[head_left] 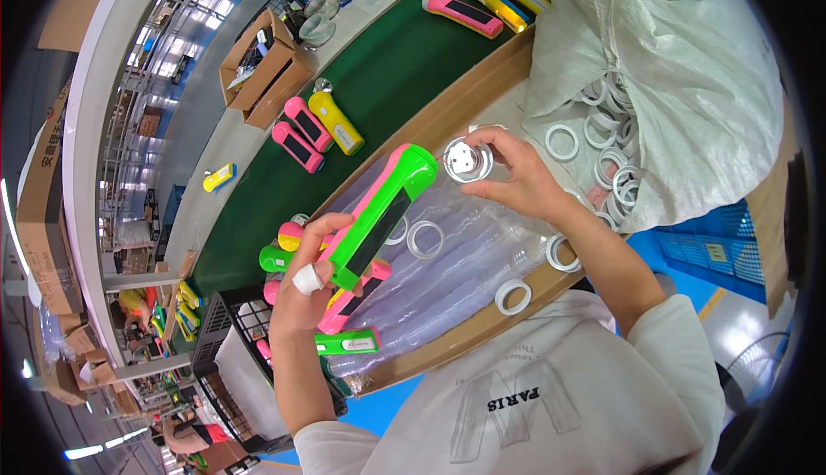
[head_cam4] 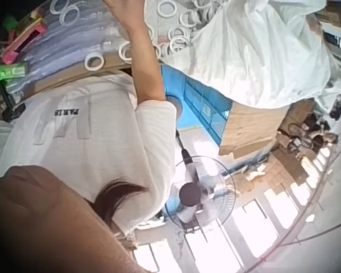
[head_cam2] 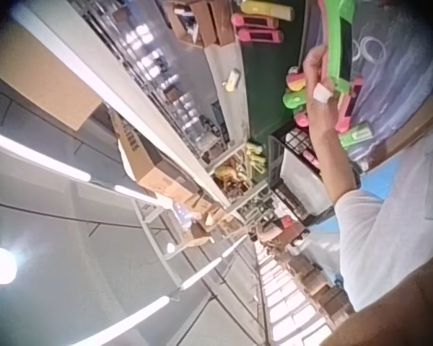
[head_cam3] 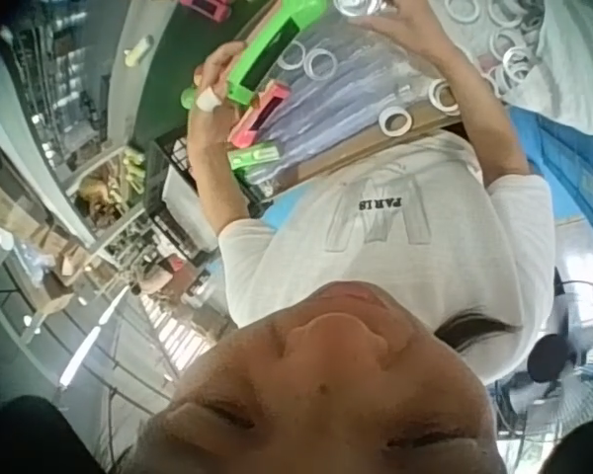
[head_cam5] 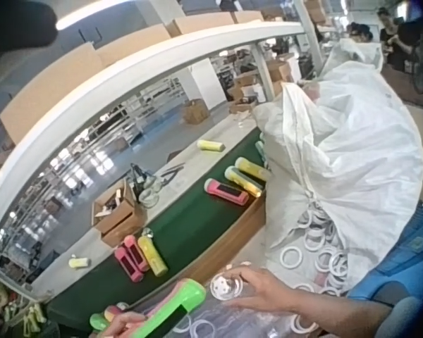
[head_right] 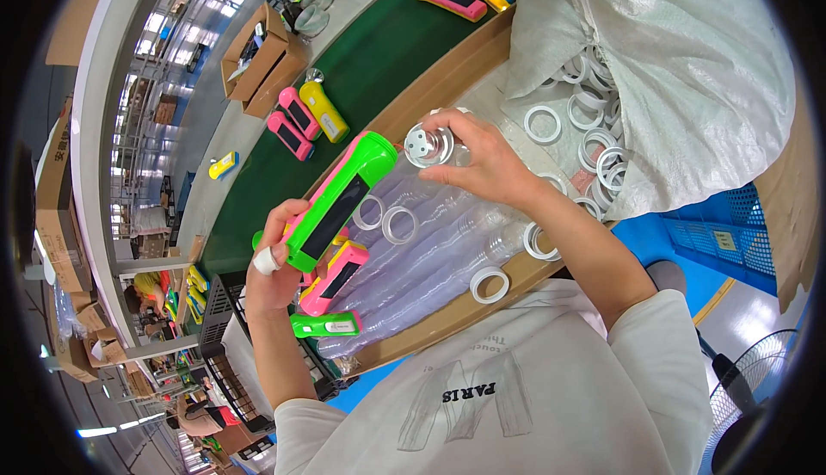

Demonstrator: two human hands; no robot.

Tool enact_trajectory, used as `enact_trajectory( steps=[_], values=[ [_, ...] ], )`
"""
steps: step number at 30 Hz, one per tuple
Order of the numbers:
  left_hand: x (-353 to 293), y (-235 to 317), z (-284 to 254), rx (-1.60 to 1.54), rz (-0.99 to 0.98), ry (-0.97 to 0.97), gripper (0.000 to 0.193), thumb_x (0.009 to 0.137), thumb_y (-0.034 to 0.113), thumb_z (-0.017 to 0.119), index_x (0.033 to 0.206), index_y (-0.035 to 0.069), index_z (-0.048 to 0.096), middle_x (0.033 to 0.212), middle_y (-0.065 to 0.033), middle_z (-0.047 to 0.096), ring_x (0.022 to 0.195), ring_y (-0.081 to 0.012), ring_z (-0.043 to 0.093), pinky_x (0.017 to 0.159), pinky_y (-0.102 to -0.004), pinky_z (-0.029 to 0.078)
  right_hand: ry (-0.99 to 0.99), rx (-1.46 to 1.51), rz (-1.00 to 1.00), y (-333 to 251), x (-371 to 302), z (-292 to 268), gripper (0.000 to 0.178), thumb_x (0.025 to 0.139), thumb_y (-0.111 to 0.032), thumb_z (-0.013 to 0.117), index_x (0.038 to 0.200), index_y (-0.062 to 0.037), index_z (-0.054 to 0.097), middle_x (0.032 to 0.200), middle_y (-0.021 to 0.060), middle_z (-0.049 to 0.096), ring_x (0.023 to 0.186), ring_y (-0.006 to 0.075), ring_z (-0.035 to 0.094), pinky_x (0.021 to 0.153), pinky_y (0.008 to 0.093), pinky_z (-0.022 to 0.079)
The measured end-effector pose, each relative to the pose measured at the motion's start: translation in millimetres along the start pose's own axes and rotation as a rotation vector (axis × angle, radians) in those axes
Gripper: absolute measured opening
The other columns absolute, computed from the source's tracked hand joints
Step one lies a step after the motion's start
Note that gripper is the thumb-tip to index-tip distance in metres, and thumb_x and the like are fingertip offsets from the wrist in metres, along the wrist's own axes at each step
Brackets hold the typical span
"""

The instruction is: Assembling colorful solar-powered flashlights by attaching plastic components at a factory workbench.

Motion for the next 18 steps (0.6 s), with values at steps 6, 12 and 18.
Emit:
enact_trajectory(
  steps=[6,12,18],
  values=[
    [-20.7,26.2,0.5,0.276,-0.065,-0.089,0.064,0.073,0.02,0.062,0.133,0.0,0.049,0.12,-0.0125,0.059,0.092,-0.0191,0.062,0.074,-0.0281,0.051,-0.132,-0.326,-0.227,-27.3,-1.6,-0.4,0.058,0.068,-0.018,0.083,0.115,-0.0039,0.052,0.111,0.0139,0.061,0.101,0.0319,0.061,0.086,0.037,0.051],
    [-9.7,44.6,1.6,0.614,0.122,-0.326,0.063,0.068,0.009,0.057,0.13,-0.002,0.053,0.118,-0.0166,0.06,0.1,-0.0265,0.058,0.088,-0.0324,0.044,-0.286,-0.32,-0.133,-58.0,-5.2,-14.8,0.064,0.068,-0.025,0.082,0.118,-0.0021,0.049,0.107,0.0161,0.061,0.095,0.0351,0.062,0.08,0.0393,0.051],
    [-8.2,54.9,7.3,0.719,0.292,-0.428,0.057,0.067,0.007,0.055,0.124,-0.002,0.058,0.097,-0.0153,0.06,0.082,-0.0252,0.055,0.073,-0.0334,0.045,-0.374,-0.347,-0.198,-70.3,-0.8,-16.3,0.069,0.068,-0.026,0.082,0.123,-0.0003,0.047,0.109,0.0175,0.061,0.097,0.0363,0.062,0.081,0.0388,0.051]
  ],
)
Point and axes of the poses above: each hand's wrist, its own x-axis towards the middle knuckle, its own z-axis out of the palm, y = z × x, the point moved 3 cm from there along x, towards the middle knuckle
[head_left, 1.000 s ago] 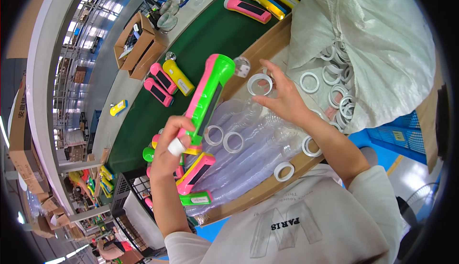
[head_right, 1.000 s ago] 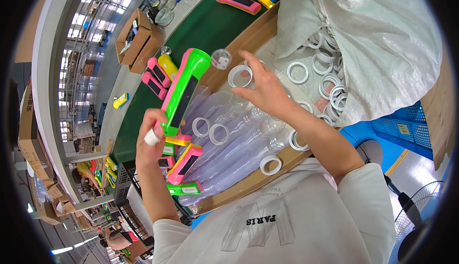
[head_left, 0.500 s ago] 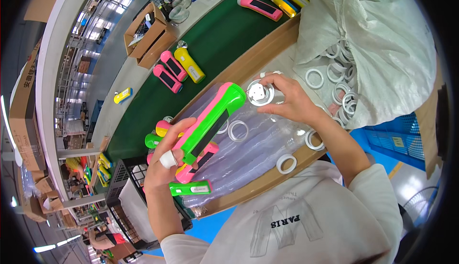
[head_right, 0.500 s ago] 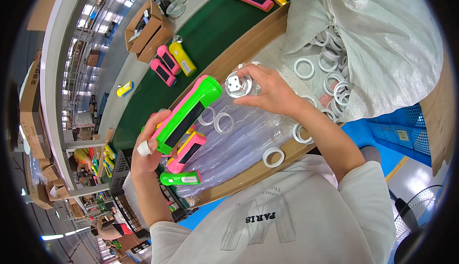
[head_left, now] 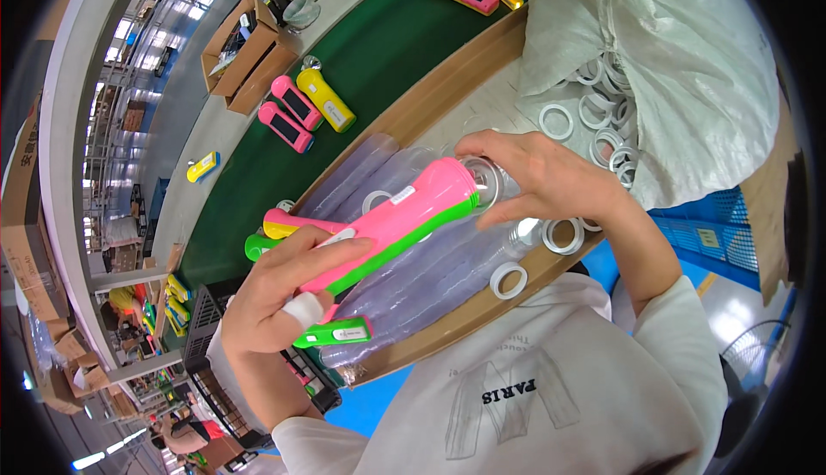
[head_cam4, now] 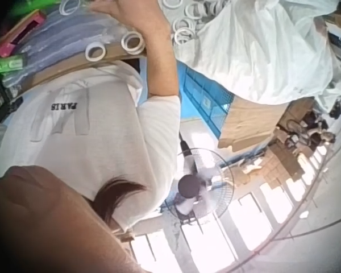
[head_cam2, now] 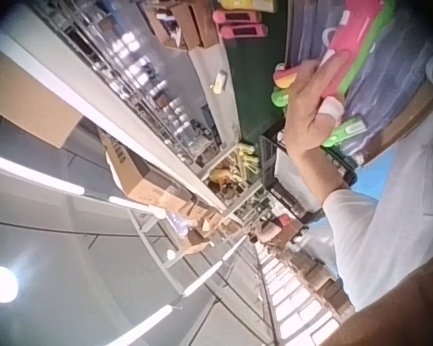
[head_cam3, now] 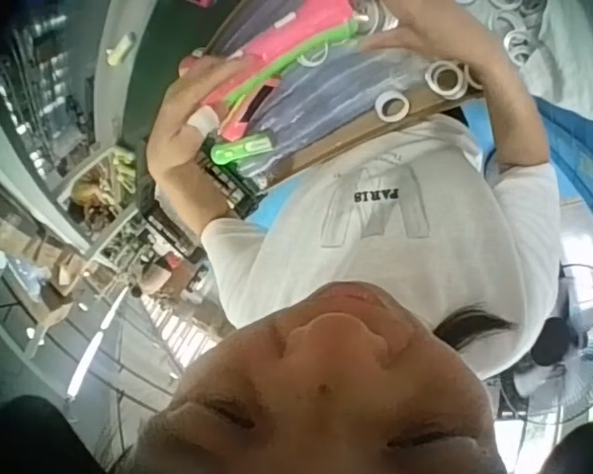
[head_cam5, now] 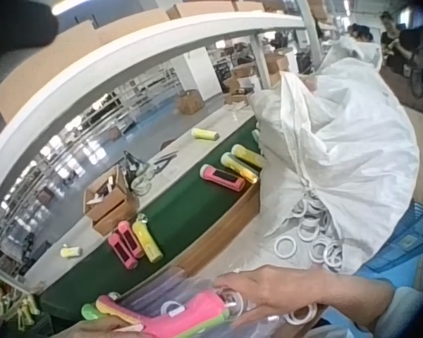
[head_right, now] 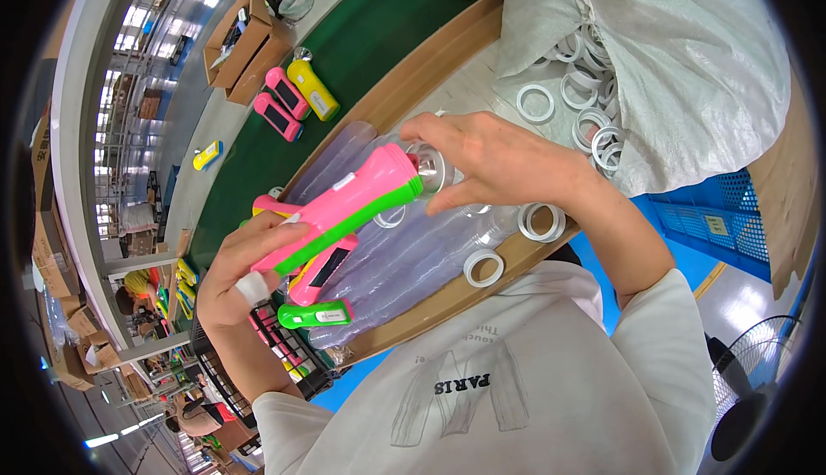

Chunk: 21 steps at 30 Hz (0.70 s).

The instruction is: Assembling colorful solar-powered flashlights by attaching plastic components at a factory workbench.

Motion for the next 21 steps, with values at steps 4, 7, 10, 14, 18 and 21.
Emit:
enact_trajectory(
  steps=[4,7,10,14,18,21],
  values=[
    [14.8,4.8,19.5,0.116,-0.027,0.005,0.05,0.071,0.012,0.067,0.12,0.007,0.063,0.087,-0.0131,0.057,0.074,-0.0255,0.055,0.068,-0.0341,0.044,-0.051,0.027,0.018,2.3,-1.5,4.7,0.073,0.068,-0.023,0.082,0.126,-0.0008,0.045,0.11,0.0163,0.061,0.099,0.0346,0.062,0.083,0.0387,0.051],
    [11.3,-11.9,41.9,0.063,-0.07,0.09,0.059,0.069,0.013,0.072,0.126,0.007,0.058,0.102,-0.0138,0.06,0.089,-0.0276,0.059,0.08,-0.0338,0.046,0.059,0.231,-0.048,10.6,-13.4,14.3,0.071,0.072,-0.021,0.08,0.129,-0.0024,0.044,0.117,0.018,0.057,0.1,0.0335,0.059,0.085,0.0401,0.048],
    [12.6,-34.2,71.5,-0.163,-0.19,0.077,0.075,0.069,0.009,0.07,0.139,0.003,0.043,0.12,-0.0147,0.059,0.108,-0.0262,0.057,0.093,-0.0328,0.043,0.168,0.705,0.12,10.1,-22.1,35.2,0.069,0.078,-0.034,0.075,0.132,-0.0048,0.044,0.125,0.0168,0.049,0.121,0.0315,0.046,0.099,0.0375,0.038],
    [-1.6,-47.2,85.9,-0.528,-0.193,0.008,0.071,0.071,0.01,0.072,0.136,-0.001,0.047,0.118,-0.015,0.062,0.107,-0.0231,0.06,0.091,-0.0321,0.044,0.208,0.093,-0.373,-32.8,-18.3,20.2,0.06,0.084,-0.046,0.065,0.126,-0.0045,0.051,0.126,0.0179,0.054,0.112,0.0312,0.056,0.091,0.0438,0.047],
    [-1.8,-18.0,90.9,-0.556,0.091,-0.106,0.062,0.073,0.013,0.076,0.128,-0.005,0.053,0.113,-0.0178,0.065,0.099,-0.0256,0.066,0.088,-0.033,0.047,0.243,0.221,-0.565,-72.6,-34.3,13.8,0.053,0.09,-0.053,0.052,0.108,-0.0037,0.06,0.106,0.0156,0.062,0.1,0.0303,0.061,0.086,0.043,0.05],
    [36.2,-15.5,84.7,0.232,0.033,0.233,0.061,0.071,0.01,0.074,0.129,0.006,0.056,0.099,-0.0153,0.065,0.082,-0.0272,0.066,0.066,-0.033,0.053,0.346,0.478,0.29,0.0,-30.9,34.8,0.045,0.098,-0.041,0.044,0.114,-0.0016,0.058,0.106,0.0131,0.062,0.094,0.0261,0.061,0.085,0.0372,0.049]
  ],
)
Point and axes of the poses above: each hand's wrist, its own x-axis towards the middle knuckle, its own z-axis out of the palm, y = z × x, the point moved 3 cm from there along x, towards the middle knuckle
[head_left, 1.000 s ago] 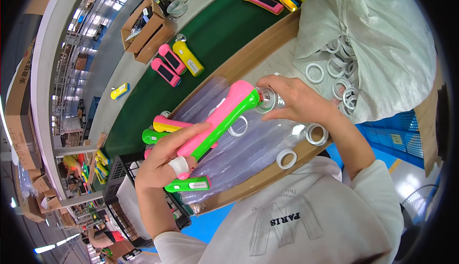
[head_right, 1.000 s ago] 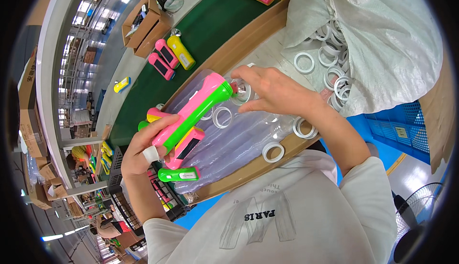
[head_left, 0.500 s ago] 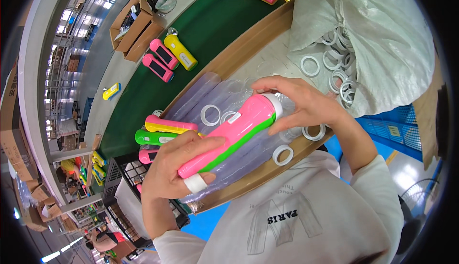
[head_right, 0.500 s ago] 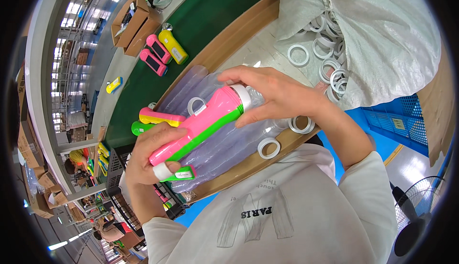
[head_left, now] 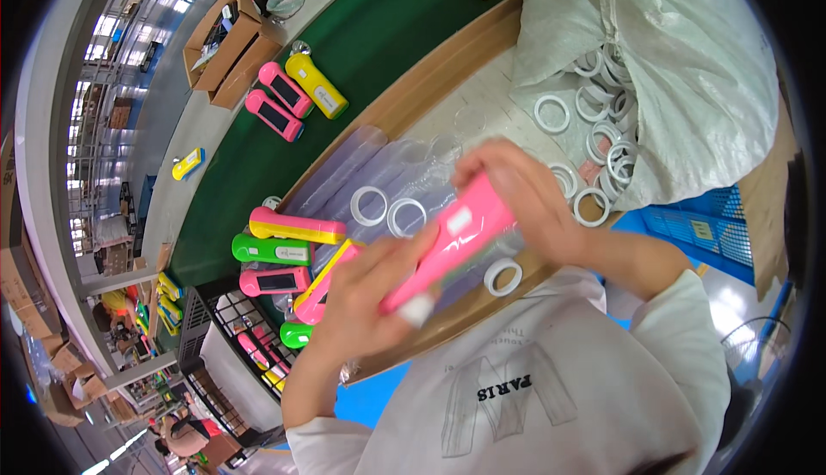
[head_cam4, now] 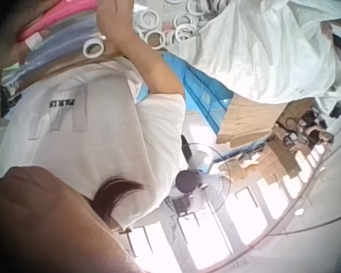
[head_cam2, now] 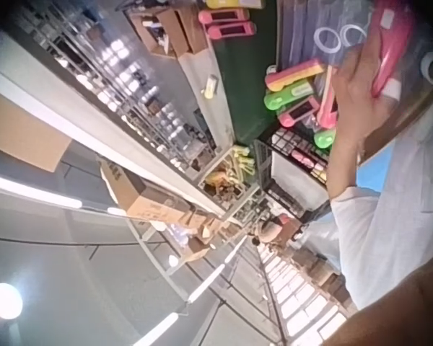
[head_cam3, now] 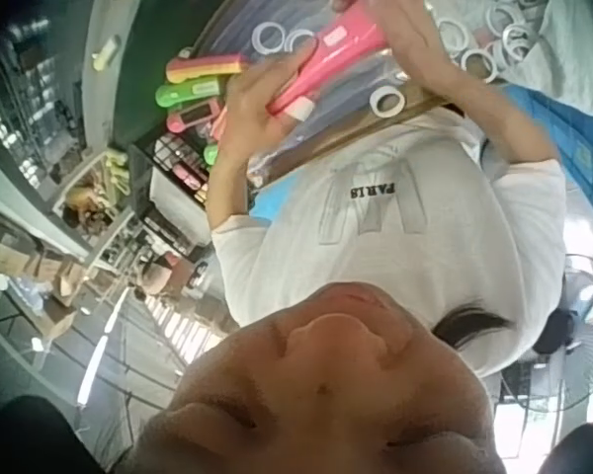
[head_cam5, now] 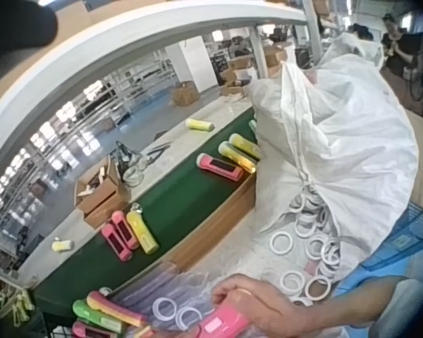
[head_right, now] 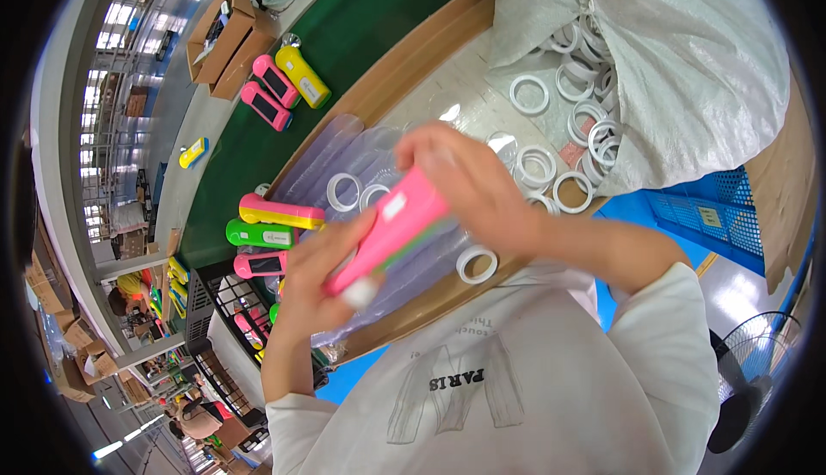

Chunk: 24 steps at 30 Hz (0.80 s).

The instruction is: Assembling colorful solar-powered flashlights by attaching plastic components at a factory workbench.

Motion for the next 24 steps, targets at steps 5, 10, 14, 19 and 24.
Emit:
enact_trajectory(
  steps=[5,10,14,19,24],
  values=[
    [-4.3,-19.1,15.4,0.64,0.195,0.042,0.062,0.072,0.016,0.074,0.13,0.015,0.055,0.101,-0.0145,0.062,0.073,-0.026,0.062,0.059,-0.0359,0.052,-0.066,0.743,0.669,28.9,20.4,7.7,0.048,0.101,-0.04,0.035,0.128,-0.003,0.047,0.114,0.0095,0.06,0.111,0.0184,0.055,0.095,0.0312,0.044],
    [-4.4,-11.6,13.5,0.086,-0.023,0.0,0.062,0.072,0.015,0.075,0.131,0.012,0.055,0.101,-0.0158,0.062,0.076,-0.0291,0.063,0.064,-0.0384,0.052,-0.188,0.362,0.249,20.7,23.2,2.5,0.048,0.098,-0.038,0.038,0.102,0.002,0.063,0.094,0.0124,0.066,0.09,0.0217,0.063,0.088,0.0329,0.047],
    [13.1,-14.9,30.4,0.354,-0.017,0.077,0.06,0.072,0.012,0.074,0.129,0.009,0.056,0.097,-0.016,0.062,0.078,-0.0304,0.064,0.063,-0.0377,0.052,0.042,0.66,0.617,66.9,35.0,0.5,0.044,0.097,-0.034,0.04,0.09,0.0005,0.065,0.084,0.0139,0.067,0.084,0.0212,0.064,0.082,0.0341,0.049],
    [-3.0,-66.1,53.3,-1.261,-0.555,0.101,0.055,0.085,0.03,0.067,0.131,0.006,0.048,0.101,-0.0196,0.064,0.061,-0.0212,0.059,0.047,-0.0289,0.045,0.008,0.76,0.582,34.7,43.5,-5.3,0.051,0.101,-0.043,0.036,0.125,-0.0014,0.053,0.114,0.0123,0.062,0.108,0.0202,0.058,0.092,0.0348,0.047],
    [-12.0,-64.8,93.5,-1.93,-0.566,-0.018,0.061,0.089,0.053,0.055,0.126,0.004,0.051,0.107,-0.0236,0.063,0.07,-0.0246,0.061,0.052,-0.0321,0.049,-0.07,0.744,0.336,30.0,34.2,-10.1,0.047,0.1,-0.039,0.045,0.129,-0.0017,0.051,0.117,0.0082,0.059,0.107,0.0161,0.057,0.091,0.033,0.047]
  ],
)
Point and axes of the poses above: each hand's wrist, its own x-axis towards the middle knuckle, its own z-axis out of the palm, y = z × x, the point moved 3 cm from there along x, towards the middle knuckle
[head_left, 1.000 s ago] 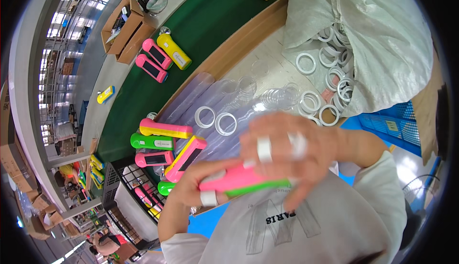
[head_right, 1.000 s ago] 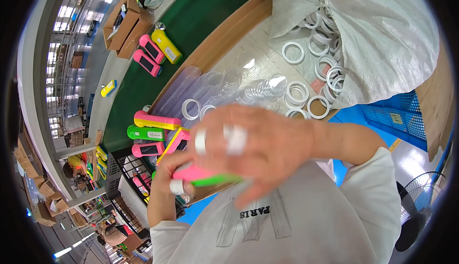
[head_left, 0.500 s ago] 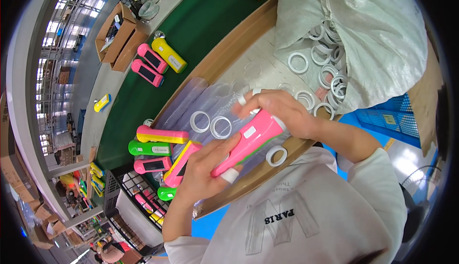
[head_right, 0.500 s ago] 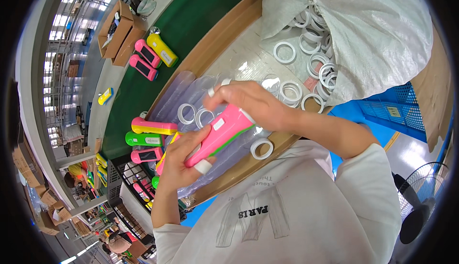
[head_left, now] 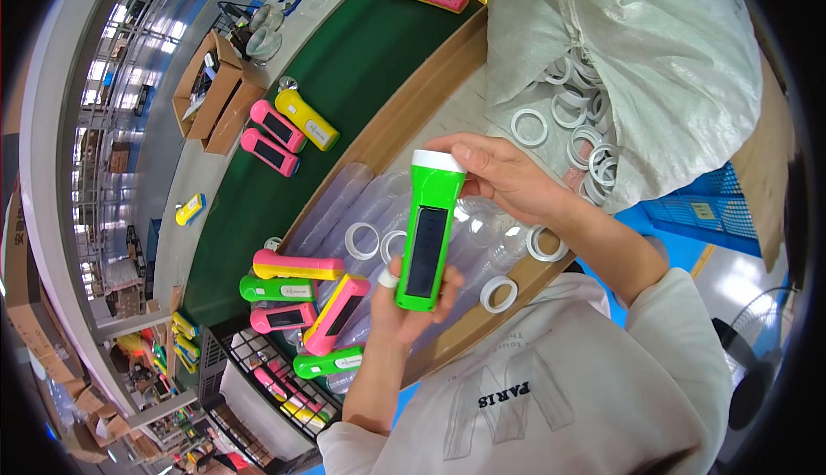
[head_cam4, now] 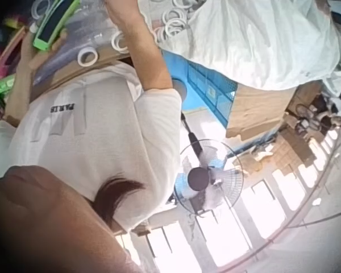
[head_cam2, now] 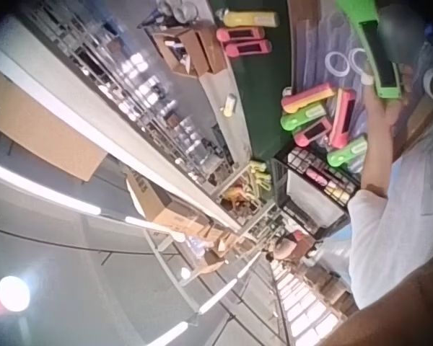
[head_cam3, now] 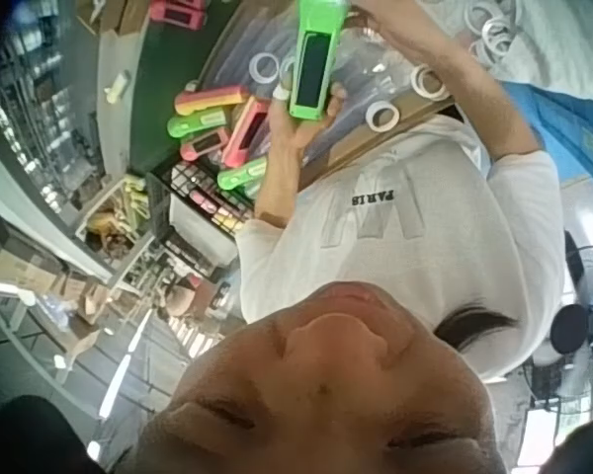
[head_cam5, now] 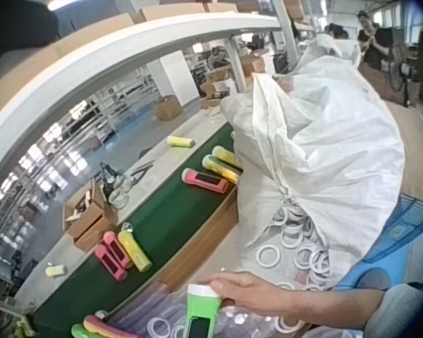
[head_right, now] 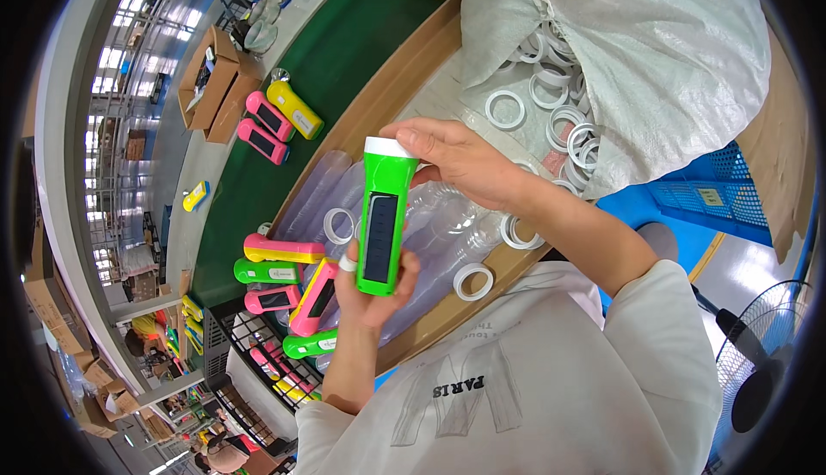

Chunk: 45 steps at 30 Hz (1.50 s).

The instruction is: Assembling colorful solar-powered flashlights by attaching plastic components at a factory workbench.

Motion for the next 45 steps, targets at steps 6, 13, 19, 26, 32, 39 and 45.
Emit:
enact_trajectory(
  steps=[6,13,19,26,32,39,45],
  values=[
    [27.9,37.9,13.4,0.443,0.137,0.319,0.054,0.092,0.053,0.052,0.107,0.001,0.056,0.087,-0.0119,0.062,0.065,-0.0203,0.062,0.046,-0.0331,0.049,0.423,-0.906,-0.185,-11.0,-1.9,-33.3,0.038,0.093,-0.034,0.06,0.112,-0.0013,0.056,0.098,0.0119,0.059,0.086,0.0184,0.059,0.072,0.0325,0.05],
    [122.2,124.1,31.0,1.476,0.653,0.484,0.047,0.093,0.029,0.061,0.129,0.001,0.051,0.104,-0.0072,0.064,0.086,-0.0146,0.061,0.071,-0.0296,0.052,0.52,-1.983,-0.084,-7.3,-23.0,-84.2,0.036,0.072,-0.023,0.075,0.096,-0.0012,0.06,0.1,0.018,0.057,0.1,0.0338,0.053,0.082,0.0399,0.047],
    [143.1,66.8,19.0,2.345,0.703,0.243,0.049,0.074,0.012,0.071,0.122,0.007,0.06,0.103,-0.0165,0.06,0.096,-0.0344,0.06,0.087,-0.0406,0.047,0.427,-1.605,-0.283,-11.6,-15.6,-71.2,0.029,0.076,-0.019,0.073,0.094,-0.0018,0.059,0.102,0.0177,0.058,0.084,0.0319,0.059,0.073,0.0363,0.049],
    [130.8,84.7,14.5,2.188,0.745,0.268,0.039,0.071,0.014,0.076,0.104,0.0,0.062,0.097,-0.0135,0.059,0.082,-0.0305,0.06,0.074,-0.0402,0.051,0.332,-0.004,-0.018,-7.3,15.3,-52.5,0.033,0.102,-0.035,0.04,0.097,-0.007,0.057,0.086,0.0074,0.062,0.077,0.0171,0.063,0.065,0.0289,0.05],
    [107.9,89.6,79.8,1.808,0.811,0.203,0.041,0.073,0.018,0.078,0.105,0.001,0.06,0.093,-0.0122,0.059,0.076,-0.0244,0.059,0.066,-0.0344,0.049,0.186,0.449,0.092,24.6,26.2,-57.5,0.043,0.101,-0.046,0.036,0.094,-0.0097,0.058,0.096,0.0141,0.067,0.073,0.0177,0.063,0.061,0.0285,0.051],
    [141.5,179.0,-5.7,2.317,0.92,0.902,0.042,0.082,0.04,0.069,0.112,0.011,0.062,0.099,-0.0174,0.06,0.094,-0.0361,0.058,0.081,-0.0436,0.047,0.136,0.485,0.087,22.2,32.1,-59.8,0.046,0.101,-0.047,0.033,0.089,-0.0101,0.058,0.102,0.0237,0.065,0.074,0.0194,0.063,0.063,0.0287,0.052],
    [159.9,218.3,-44.9,2.205,0.386,0.915,0.033,0.085,0.039,0.065,0.111,0.019,0.061,0.098,-0.0209,0.066,0.094,-0.0391,0.063,0.076,-0.0476,0.05,0.177,0.469,0.094,18.6,34.2,-57.9,0.044,0.101,-0.046,0.034,0.085,-0.011,0.056,0.103,0.0256,0.064,0.073,0.0195,0.064,0.064,0.0292,0.052]
  ],
)
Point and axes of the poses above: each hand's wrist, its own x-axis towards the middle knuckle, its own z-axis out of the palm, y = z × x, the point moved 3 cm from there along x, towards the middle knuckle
